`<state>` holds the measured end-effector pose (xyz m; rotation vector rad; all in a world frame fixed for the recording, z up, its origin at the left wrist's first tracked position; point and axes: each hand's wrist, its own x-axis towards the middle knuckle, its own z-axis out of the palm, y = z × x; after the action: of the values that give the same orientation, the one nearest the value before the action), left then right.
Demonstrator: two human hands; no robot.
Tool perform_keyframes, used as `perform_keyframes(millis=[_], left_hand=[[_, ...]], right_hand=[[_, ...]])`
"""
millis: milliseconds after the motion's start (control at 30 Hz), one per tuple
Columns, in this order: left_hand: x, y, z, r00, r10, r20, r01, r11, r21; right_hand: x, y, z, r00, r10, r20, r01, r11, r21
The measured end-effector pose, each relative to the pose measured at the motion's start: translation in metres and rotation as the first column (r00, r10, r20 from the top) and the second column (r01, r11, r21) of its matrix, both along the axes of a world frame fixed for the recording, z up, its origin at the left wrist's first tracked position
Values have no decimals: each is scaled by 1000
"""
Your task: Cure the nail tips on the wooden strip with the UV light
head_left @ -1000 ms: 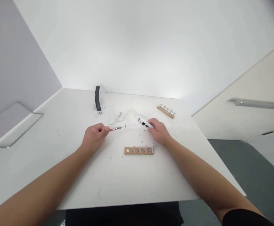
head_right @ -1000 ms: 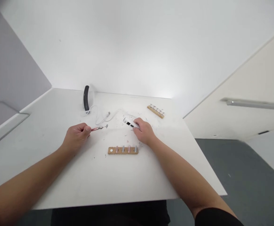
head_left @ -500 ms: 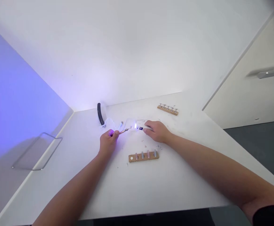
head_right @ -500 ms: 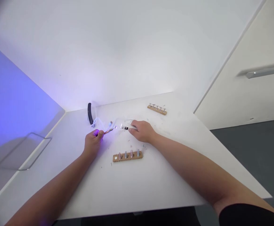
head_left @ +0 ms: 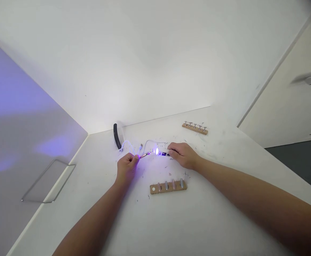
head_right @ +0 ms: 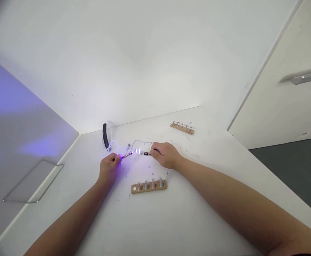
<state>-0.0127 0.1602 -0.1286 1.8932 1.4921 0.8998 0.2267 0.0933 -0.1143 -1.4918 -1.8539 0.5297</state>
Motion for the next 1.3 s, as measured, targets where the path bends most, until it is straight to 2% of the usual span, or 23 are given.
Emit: perform_keyframes(millis=[233,600,767,933,1167,1300], left_hand=[[-4,1,-3,1000,-31,1,31,999,-11],[-3,-1,0,997,-81,-5,81,997,-12],[-3,-2,-1,997,-70,-16,70,997,-35],[-7,0,-4,997,-54,61,58,997,-59],[-9,2,-5,987,-87,138,102,989,-106],[-10,3,-5,965,-74,250,114,982,-148]], right_hand=[[-1,-2,2,1000,-5,-15,4,1000,-16],[1,-2,0,1000,4,-5,-4,1000,26],[0,-3,3,999,-1,-32,1,1000,15],[0,-3,-1,999,-23,-48,23,1000,14],[1,-2,-3,995,-40,-90,40,999,-6],[2,-2,-2,996,-31,-89,28,999,-29]])
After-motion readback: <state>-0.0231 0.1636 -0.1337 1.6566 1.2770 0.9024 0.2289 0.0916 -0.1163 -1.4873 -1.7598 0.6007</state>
